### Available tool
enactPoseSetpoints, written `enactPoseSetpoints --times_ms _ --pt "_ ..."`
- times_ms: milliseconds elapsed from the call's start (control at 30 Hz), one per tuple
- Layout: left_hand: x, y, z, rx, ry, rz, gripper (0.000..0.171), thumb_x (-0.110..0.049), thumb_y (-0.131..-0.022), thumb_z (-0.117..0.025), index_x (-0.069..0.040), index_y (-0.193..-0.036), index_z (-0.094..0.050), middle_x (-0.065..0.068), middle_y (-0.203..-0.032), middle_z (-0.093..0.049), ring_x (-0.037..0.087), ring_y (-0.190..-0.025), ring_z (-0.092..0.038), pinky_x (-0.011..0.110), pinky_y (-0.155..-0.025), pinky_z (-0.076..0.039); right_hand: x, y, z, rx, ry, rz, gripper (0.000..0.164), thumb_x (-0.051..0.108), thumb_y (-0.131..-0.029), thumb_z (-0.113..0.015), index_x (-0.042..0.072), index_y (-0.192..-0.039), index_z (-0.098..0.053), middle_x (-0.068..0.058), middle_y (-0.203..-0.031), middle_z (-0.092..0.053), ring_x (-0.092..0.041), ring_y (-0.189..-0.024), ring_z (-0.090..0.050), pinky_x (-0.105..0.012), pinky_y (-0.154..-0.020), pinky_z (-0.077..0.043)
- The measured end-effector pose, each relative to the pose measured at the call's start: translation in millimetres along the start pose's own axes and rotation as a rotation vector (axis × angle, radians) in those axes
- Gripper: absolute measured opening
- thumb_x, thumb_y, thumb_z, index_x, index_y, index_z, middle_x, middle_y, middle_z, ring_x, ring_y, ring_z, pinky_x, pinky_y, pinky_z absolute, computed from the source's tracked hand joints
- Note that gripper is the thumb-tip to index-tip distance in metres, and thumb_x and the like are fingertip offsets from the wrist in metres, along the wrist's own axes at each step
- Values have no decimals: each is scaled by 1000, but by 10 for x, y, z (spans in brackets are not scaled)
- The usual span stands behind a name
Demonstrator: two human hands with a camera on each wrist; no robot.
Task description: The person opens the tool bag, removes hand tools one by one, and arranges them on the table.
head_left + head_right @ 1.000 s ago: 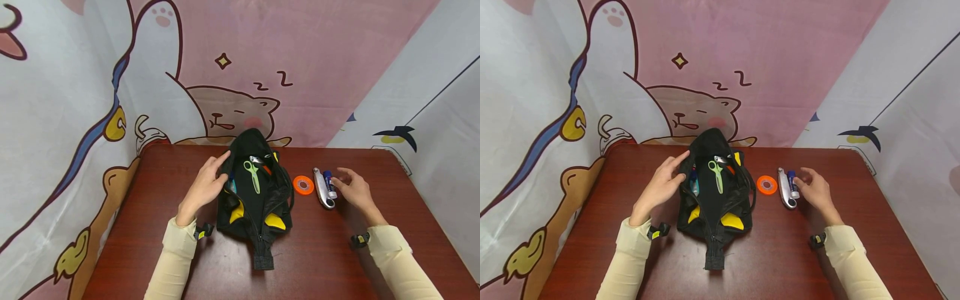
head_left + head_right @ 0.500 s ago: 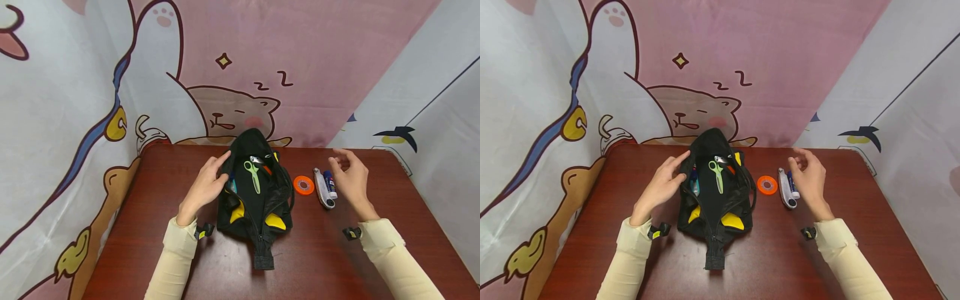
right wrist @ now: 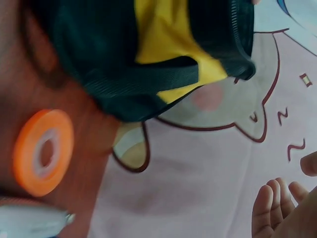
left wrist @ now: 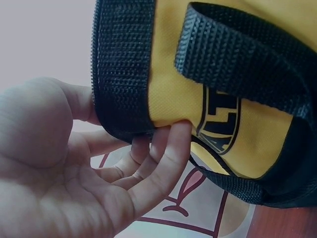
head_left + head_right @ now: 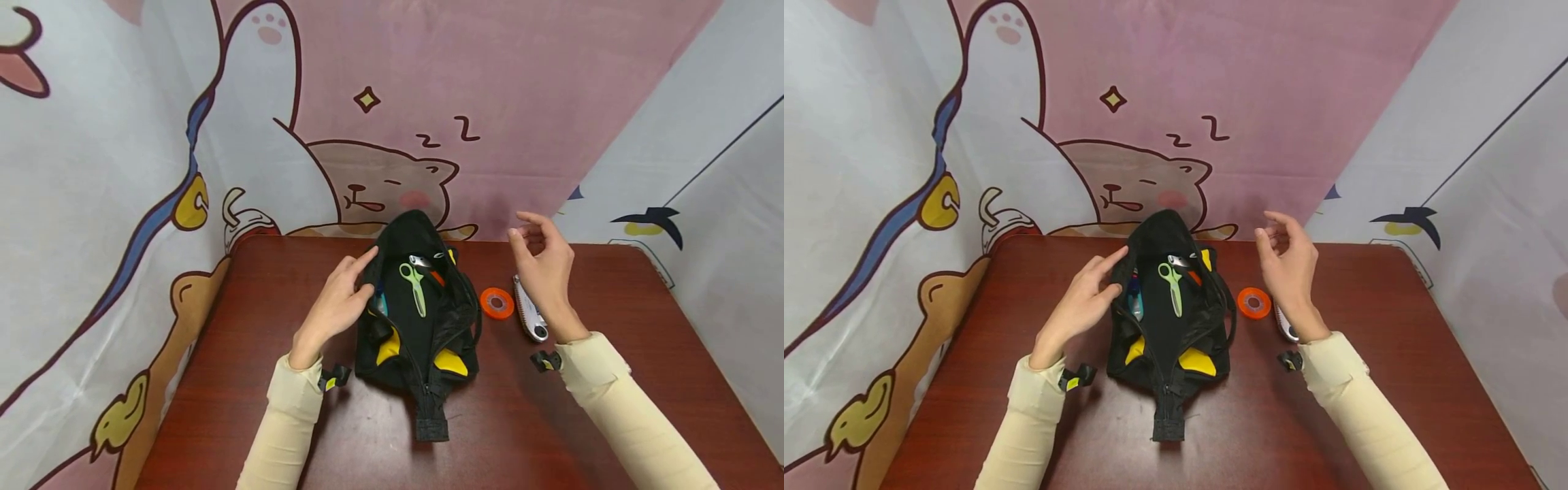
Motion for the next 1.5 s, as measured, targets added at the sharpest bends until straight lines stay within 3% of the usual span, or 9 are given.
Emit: enactPoseSetpoints --times_ms 333,533,700,833,1000,1167,1267,1400,1500 --pt "-16 -1 1 7 4 1 71 -5 -104 -56 -13 -173 -40 16 -124 -55 27 -90 -49 41 -79 -42 316 -102 -268 -44 -131 0 32 5 -104 -74 2 -136 -76 -15 -105 -75 -3 -89 -62 -18 -82 -49" --pt "-23 3 3 4 5 2 71 -5 -104 -56 -13 -173 -41 16 -124 -55 26 -90 -49 42 -80 -42 458 -134 -462 -69 -212 -9 33 5 -105 -71 -3 -137 -72 -7 -106 -71 -8 -93 -63 -22 -85 -50" --pt "-16 3 5 0 4 2 72 -5 -104 -56 -13 -173 -41 15 -123 -55 26 -90 -48 41 -80 -42 546 -150 -619 -80 -254 -29 32 7 -105 -71 0 -136 -73 -3 -105 -70 -10 -95 -63 -24 -86 -51" --pt "-14 -1 2 3 6 0 72 -5 -104 -56 -13 -173 -40 15 -123 -55 26 -91 -49 41 -80 -42 564 -166 -735 -113 -288 -47 30 4 -104 -72 0 -134 -74 -9 -106 -70 -9 -93 -62 -23 -84 -50" --pt "-13 -4 4 7 6 2 72 -5 -104 -55 -13 -174 -40 15 -123 -55 26 -90 -48 41 -80 -41 625 -160 -873 -159 -342 -54 31 -2 -103 -71 -8 -133 -71 -24 -107 -68 -7 -92 -60 -21 -82 -47" --pt "-2 -1 16 5 8 2 71 -5 -104 -55 -12 -173 -40 15 -122 -55 26 -89 -48 41 -79 -41 925 -60 -962 -104 -376 -52 30 -5 -101 -70 -15 -129 -68 -32 -107 -66 -10 -91 -60 -19 -81 -48" --pt "3 -6 15 5 6 0 71 -5 -104 -55 -12 -173 -41 15 -122 -55 26 -90 -48 41 -79 -41 1046 27 -1006 -52 -386 -27 27 -6 -101 -70 -15 -127 -68 -34 -108 -66 -19 -93 -62 -17 -81 -48" --pt "0 -12 12 9 -1 -7 71 -5 -104 -55 -11 -173 -40 15 -122 -55 26 -89 -48 41 -79 -41 1029 120 -1080 15 -379 22 26 -7 -102 -70 -15 -127 -68 -37 -111 -64 -37 -95 -61 -19 -81 -48" --pt "-11 -11 18 11 -4 -10 71 -5 -104 -55 -11 -173 -40 16 -122 -55 25 -89 -48 41 -79 -41 997 174 -1118 52 -358 39 27 -6 -101 -71 -15 -127 -68 -36 -111 -64 -39 -94 -62 -20 -81 -48"
Point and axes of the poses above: each hand's wrist, its own y-axis away from the middle knuckle, its own z-axis out of the back of the hand, x = y × z, the point moved 4 cm from there along -y, towards the middle knuckle
